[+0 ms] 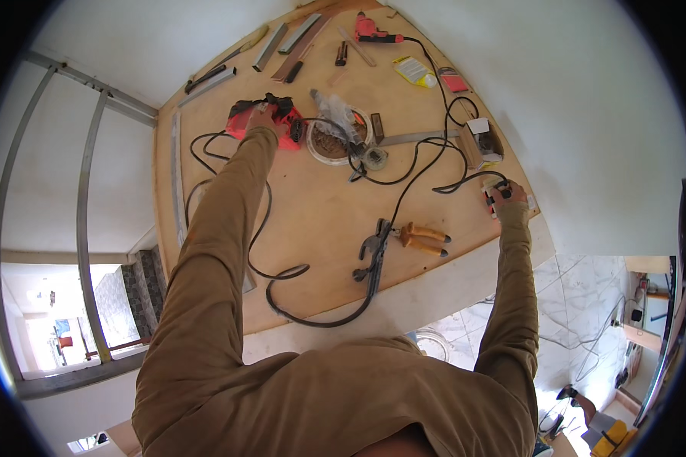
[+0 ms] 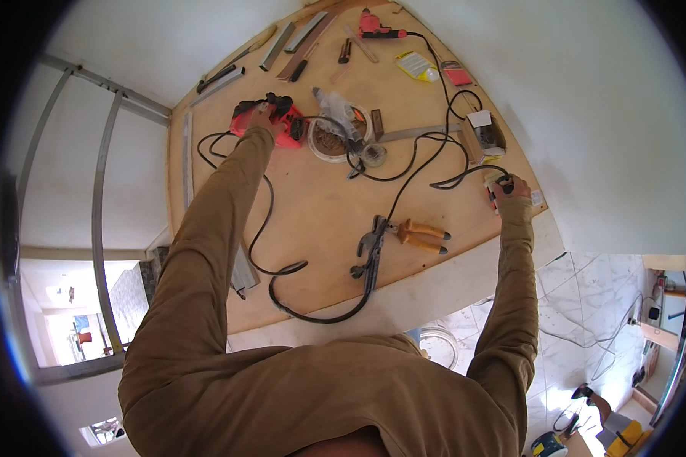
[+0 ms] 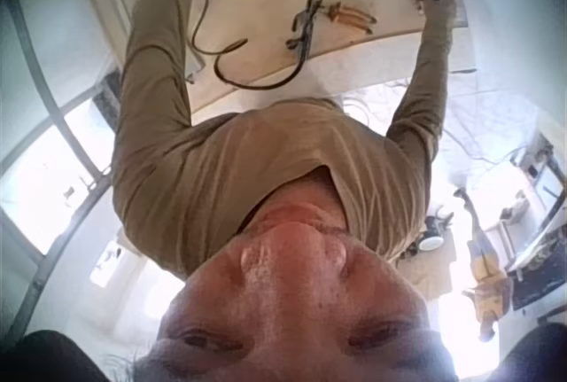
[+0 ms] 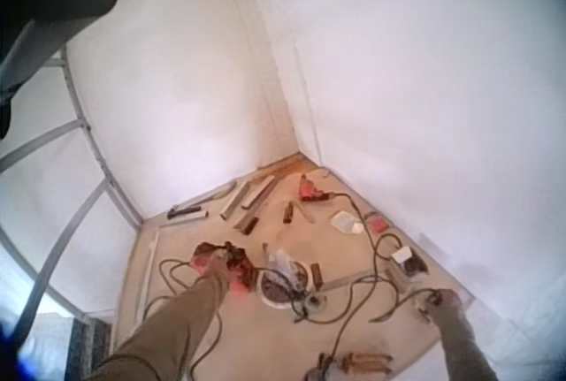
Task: The person prepares and uses a welding tool to weld a metal frame corner on a workbench.
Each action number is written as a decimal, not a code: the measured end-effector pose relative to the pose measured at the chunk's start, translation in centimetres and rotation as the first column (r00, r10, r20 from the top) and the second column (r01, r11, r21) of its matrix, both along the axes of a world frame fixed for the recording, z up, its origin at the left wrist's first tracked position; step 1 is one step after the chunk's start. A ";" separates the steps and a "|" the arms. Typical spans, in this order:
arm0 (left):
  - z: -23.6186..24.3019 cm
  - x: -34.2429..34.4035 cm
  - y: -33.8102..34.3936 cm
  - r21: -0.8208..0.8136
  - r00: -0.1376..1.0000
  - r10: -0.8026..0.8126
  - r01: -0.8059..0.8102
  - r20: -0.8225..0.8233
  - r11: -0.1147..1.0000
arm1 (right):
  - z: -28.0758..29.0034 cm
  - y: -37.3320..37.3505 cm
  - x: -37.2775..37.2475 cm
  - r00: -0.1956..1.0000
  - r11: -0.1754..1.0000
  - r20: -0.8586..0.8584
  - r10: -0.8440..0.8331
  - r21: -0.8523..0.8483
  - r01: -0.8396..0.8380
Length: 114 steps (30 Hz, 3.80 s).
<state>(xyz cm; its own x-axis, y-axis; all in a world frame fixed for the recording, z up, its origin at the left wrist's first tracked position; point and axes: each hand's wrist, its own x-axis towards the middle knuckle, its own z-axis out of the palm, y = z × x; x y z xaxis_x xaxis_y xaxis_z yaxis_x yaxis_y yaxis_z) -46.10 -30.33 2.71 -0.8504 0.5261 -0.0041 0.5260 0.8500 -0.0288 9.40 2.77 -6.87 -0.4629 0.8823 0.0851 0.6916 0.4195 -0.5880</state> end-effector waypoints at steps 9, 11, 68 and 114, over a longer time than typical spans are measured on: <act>-1.8 3.6 -0.3 0.225 0.945 0.173 -0.111 -0.277 0.968 | 0.2 -0.4 -1.2 0.998 0.986 0.044 0.047 0.156 -0.053; -2.6 4.4 0.5 0.223 0.926 0.144 -0.067 -0.350 0.972 | 0.3 -0.6 -0.5 0.997 0.970 0.053 0.051 0.236 -0.063; -1.4 43.0 31.0 0.012 0.734 -0.570 0.610 0.369 0.793 | 1.7 -3.7 1.7 0.971 0.981 0.225 -0.075 -0.161 0.113; 14.9 45.1 -15.0 0.837 0.362 -0.815 -0.487 0.452 0.248 | 25.8 -33.3 1.2 0.407 0.683 -0.866 0.291 -0.110 -0.722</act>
